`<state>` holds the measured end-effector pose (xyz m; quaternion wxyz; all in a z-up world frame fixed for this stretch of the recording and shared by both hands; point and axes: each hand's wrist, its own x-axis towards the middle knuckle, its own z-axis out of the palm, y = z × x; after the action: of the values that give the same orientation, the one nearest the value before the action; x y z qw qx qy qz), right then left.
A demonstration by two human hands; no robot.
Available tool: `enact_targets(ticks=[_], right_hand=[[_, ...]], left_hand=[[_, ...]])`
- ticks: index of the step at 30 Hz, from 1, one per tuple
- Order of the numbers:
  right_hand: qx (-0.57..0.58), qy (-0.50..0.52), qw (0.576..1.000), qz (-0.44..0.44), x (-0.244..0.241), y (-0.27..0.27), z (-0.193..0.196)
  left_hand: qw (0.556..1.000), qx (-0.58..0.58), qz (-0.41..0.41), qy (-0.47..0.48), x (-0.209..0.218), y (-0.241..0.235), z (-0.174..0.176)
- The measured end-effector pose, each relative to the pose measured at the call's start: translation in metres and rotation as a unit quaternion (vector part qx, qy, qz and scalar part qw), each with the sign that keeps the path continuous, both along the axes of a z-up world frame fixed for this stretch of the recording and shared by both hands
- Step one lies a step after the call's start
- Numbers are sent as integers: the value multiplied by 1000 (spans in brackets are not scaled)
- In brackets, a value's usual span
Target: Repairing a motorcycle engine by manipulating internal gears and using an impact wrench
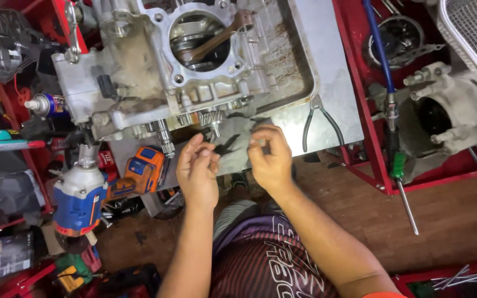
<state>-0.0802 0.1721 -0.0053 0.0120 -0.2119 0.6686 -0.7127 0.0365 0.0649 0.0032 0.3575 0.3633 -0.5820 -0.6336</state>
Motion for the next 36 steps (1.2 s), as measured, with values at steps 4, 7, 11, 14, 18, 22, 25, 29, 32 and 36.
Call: enact_targets(ticks=[4,7,11,14,18,22,25,29,32,36], right_hand=[[114,89,989,-17,10,26,-52],[230,192,954,-6,9,24,-79],[301,260,917,-16,19,30,-62],[214,225,950,17,36,32,-30],[196,223,945,140,56,23,3],[193,189,952,144,66,18,7],[194,95,971,100,73,21,-4],[63,-187,979,55,76,32,-41],[-24,-278,959,-48,89,56,-50],[-111,-330,920,-179,111,109,-27]], left_hand=[[940,308,-9,144,27,0,-18],[906,374,-25,195,33,-3,-21],[887,406,-51,216,38,2,-6],[882,409,-81,219,47,-2,-20],[882,406,-123,206,47,5,-21],[873,405,-198,186,41,1,-21],[860,406,-254,176,39,-1,-16],[927,168,-333,23,26,-20,-60],[858,-363,-331,-148,10,-33,-71],[756,-487,-392,-195,-7,-34,-97]])
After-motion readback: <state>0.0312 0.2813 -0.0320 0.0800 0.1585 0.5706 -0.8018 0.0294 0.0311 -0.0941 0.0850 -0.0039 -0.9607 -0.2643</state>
